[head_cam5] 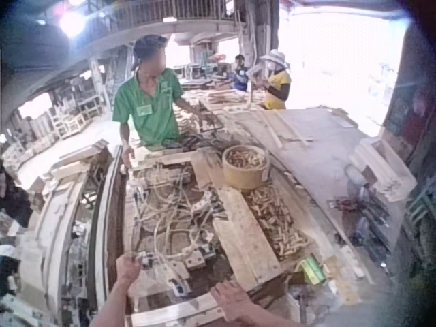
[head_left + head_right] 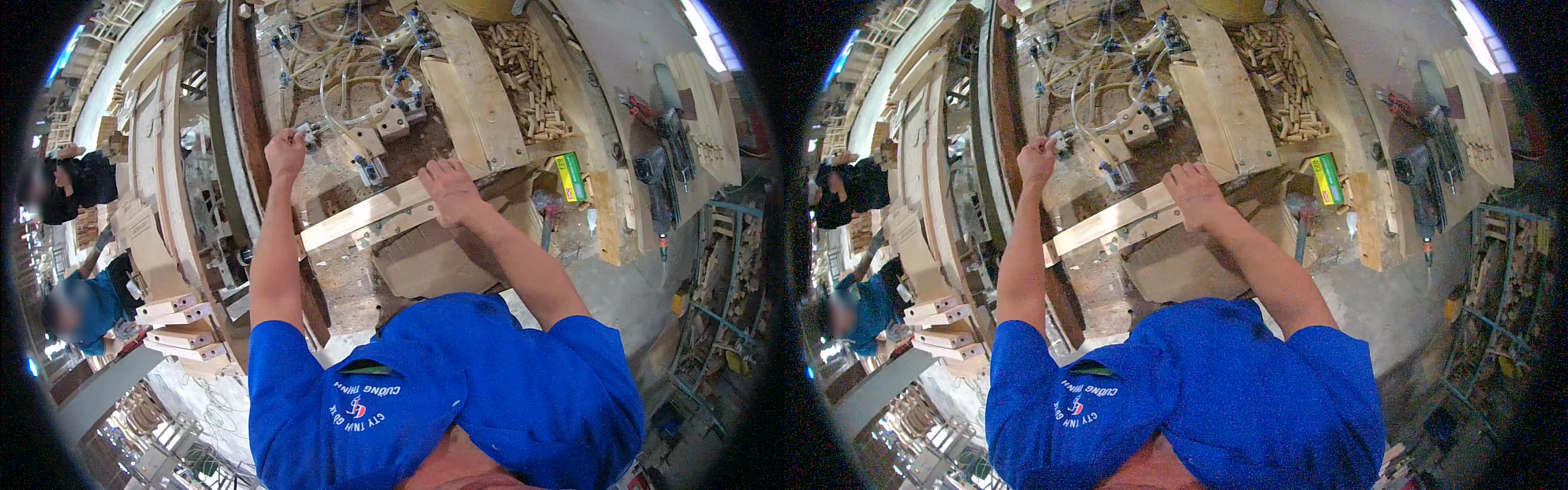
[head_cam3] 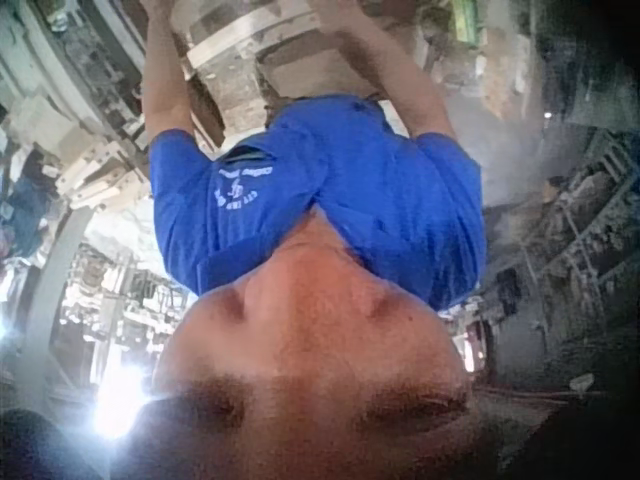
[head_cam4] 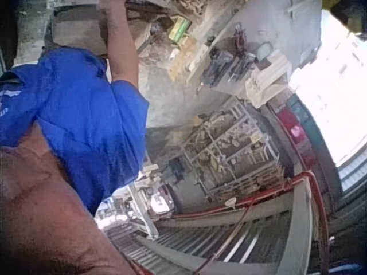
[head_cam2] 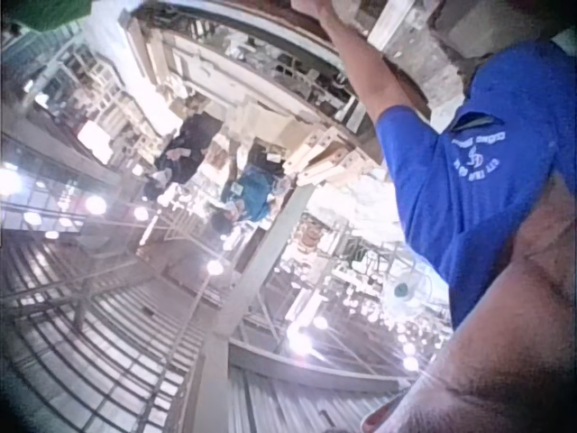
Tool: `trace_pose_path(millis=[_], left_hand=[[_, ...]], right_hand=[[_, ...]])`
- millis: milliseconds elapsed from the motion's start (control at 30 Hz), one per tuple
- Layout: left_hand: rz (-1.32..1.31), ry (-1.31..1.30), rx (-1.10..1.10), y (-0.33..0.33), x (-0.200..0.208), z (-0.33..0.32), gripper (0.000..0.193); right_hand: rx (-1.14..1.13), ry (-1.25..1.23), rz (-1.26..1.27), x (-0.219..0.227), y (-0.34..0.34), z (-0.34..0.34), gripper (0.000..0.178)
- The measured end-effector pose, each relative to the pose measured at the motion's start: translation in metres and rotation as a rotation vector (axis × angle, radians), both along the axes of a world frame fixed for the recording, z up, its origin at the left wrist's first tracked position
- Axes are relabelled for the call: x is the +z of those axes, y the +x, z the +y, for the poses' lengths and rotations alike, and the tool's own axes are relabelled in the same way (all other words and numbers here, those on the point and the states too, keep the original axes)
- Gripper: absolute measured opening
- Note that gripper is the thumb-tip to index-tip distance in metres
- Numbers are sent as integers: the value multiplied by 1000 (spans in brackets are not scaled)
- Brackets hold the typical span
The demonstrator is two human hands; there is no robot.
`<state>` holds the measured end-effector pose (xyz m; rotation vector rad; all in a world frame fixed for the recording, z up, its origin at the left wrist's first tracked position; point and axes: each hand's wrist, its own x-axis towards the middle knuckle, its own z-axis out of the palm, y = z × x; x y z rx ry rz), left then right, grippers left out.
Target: The person assembles wooden chair frames by aligning parts on a jig, tapping them with a hammer, and securing them with a pneumatic nail gun. The process is repeated for multiple frames in a workshop setting.
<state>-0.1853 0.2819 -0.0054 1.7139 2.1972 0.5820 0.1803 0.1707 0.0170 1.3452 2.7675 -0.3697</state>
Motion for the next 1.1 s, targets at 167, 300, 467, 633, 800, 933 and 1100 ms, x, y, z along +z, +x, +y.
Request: trace_pose_path(millis=[167, 300, 467, 633, 800, 933, 1100], left_hand=[[24, 52, -45, 9, 0, -11, 22], [42, 186, -82, 20, -3, -27, 24], [38, 130, -103, 18, 4, -34, 20], [-28, 84, -44, 28, 12, -70, 26], [-282, 61, -17, 57, 23, -148, 40], [-444, -19, -2, 76, 27, -208, 38], [-609, -72, 4, 101, 32, -249, 33]], right_hand=[[-11, 20, 18, -1, 1, -4, 75], [-13, 35, -2, -1, 1, -3, 79], [-16, 43, 0, -3, 2, -5, 82], [-25, 37, -4, -3, 3, -10, 86], [-105, 227, 45, -19, 6, -35, 89], [-182, 105, 102, -14, 7, -62, 86], [-213, 100, 104, -17, 9, -85, 86]])
